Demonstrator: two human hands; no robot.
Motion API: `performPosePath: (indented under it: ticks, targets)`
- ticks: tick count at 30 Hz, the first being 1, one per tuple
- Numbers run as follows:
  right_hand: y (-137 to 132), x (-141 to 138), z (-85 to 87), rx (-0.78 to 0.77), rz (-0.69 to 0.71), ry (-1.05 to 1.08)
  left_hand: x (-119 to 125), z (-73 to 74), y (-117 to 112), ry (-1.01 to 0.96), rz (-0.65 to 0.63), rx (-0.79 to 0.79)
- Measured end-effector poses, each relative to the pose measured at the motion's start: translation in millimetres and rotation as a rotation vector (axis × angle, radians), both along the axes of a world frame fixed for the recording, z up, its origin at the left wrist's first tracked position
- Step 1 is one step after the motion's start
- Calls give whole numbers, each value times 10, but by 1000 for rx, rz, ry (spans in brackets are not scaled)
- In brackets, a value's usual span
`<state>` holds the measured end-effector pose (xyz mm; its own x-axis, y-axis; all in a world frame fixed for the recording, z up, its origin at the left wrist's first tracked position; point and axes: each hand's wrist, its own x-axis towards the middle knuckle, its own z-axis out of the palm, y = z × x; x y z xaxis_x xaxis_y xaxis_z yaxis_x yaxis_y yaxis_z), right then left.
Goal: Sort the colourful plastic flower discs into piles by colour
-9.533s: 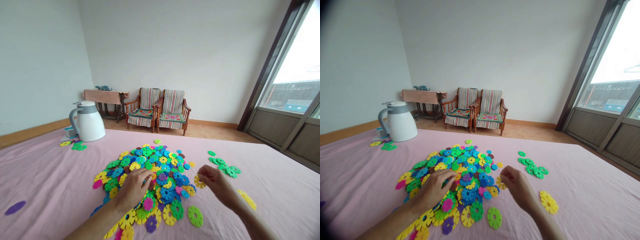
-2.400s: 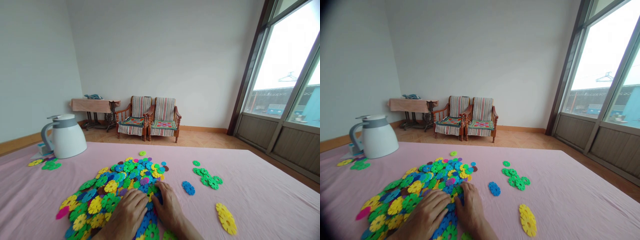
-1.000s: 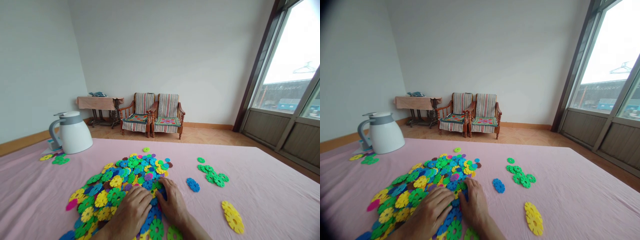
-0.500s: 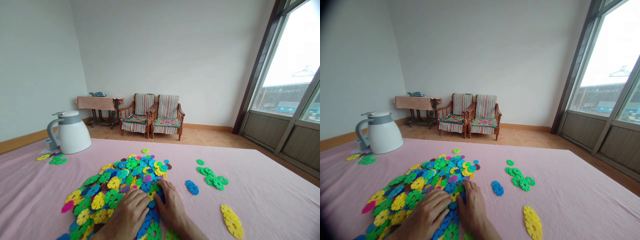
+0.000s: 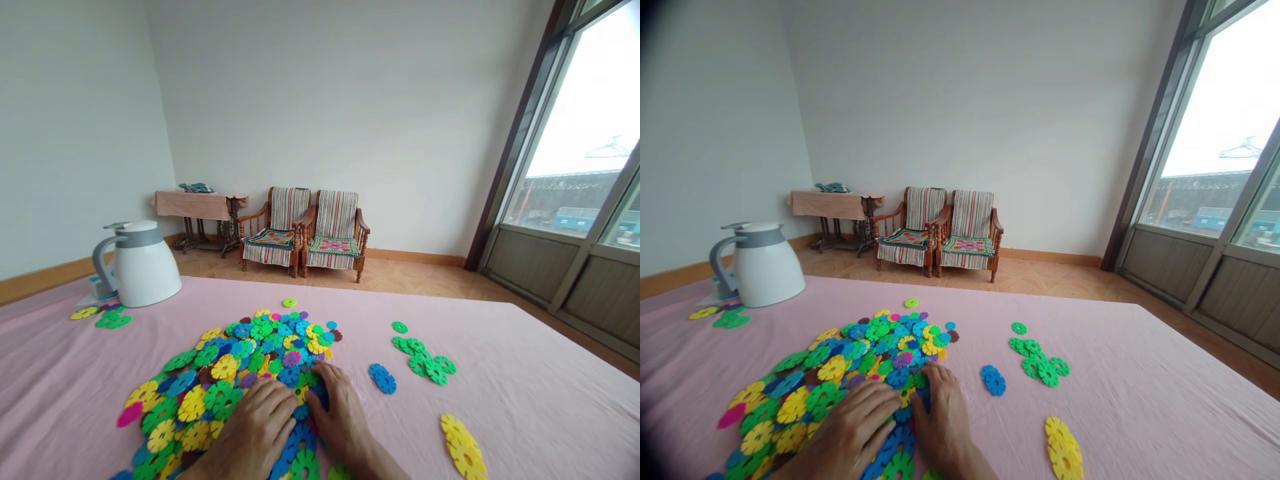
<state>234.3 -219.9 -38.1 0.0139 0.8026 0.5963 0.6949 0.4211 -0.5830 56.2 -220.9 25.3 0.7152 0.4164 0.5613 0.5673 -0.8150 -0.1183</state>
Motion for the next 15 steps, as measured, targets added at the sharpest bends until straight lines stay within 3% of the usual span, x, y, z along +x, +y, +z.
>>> performPosePath:
  ticks: [15]
  targets:
    - [-33,-17,114,-79,4,-17,-62,-16,-12,54,-33,12]
